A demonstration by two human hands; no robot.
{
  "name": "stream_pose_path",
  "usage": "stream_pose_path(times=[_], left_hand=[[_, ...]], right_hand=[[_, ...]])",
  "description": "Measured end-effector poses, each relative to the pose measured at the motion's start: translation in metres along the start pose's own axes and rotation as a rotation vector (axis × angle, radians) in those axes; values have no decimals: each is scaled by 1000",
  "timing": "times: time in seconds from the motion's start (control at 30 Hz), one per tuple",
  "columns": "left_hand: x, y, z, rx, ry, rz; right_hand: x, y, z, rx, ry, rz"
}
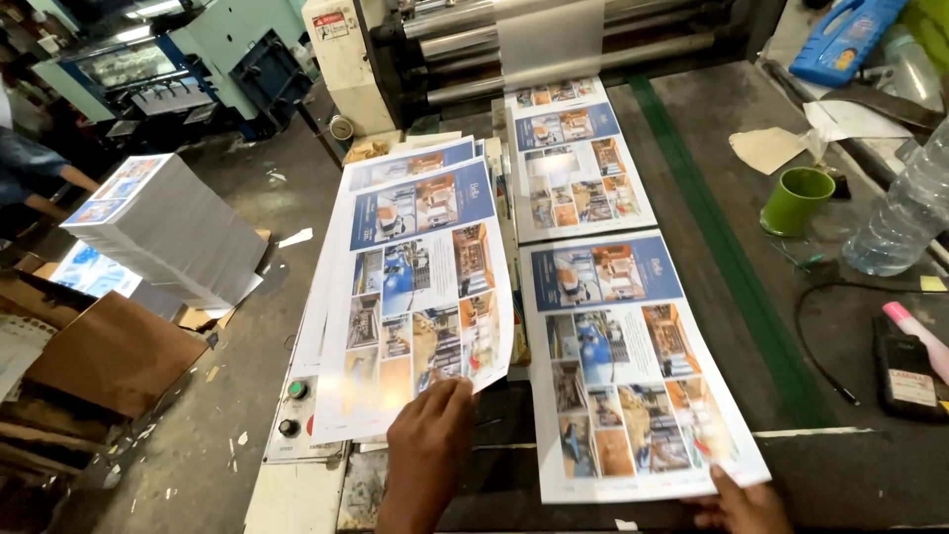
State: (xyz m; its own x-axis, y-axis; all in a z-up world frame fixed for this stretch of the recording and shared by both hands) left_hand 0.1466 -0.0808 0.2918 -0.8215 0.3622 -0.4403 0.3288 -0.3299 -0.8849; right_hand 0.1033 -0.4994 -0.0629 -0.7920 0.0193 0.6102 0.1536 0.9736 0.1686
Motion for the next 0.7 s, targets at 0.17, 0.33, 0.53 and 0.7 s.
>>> stream_pose_path(times=[0.17,0.33,0.53,0.7], left_hand=[[5,-3,8,91,-38,-3],[14,-4,9,107,-15,138],[24,43,33,194,311,152],[19,74,85,200,421,91]], right_hand=[[22,52,-88,-27,-59,-12],[-12,25,-56,-76,-17,-111],[2,69,-32,39,178,-312],[-8,103,1,-44,-185,-544]])
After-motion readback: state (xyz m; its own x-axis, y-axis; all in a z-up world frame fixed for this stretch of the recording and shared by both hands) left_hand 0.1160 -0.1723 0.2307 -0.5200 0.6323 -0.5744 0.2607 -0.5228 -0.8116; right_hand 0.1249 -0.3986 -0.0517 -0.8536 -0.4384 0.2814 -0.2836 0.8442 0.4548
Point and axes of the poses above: each hand's wrist, its own x-axis away from the middle knuckle, its own y-axis out of the palm, z = x × y, the point moved 2 cm from there along -x, towards the middle knuckle, and after that the axes turned 14 degrees about -z, right-handed, at the moved point
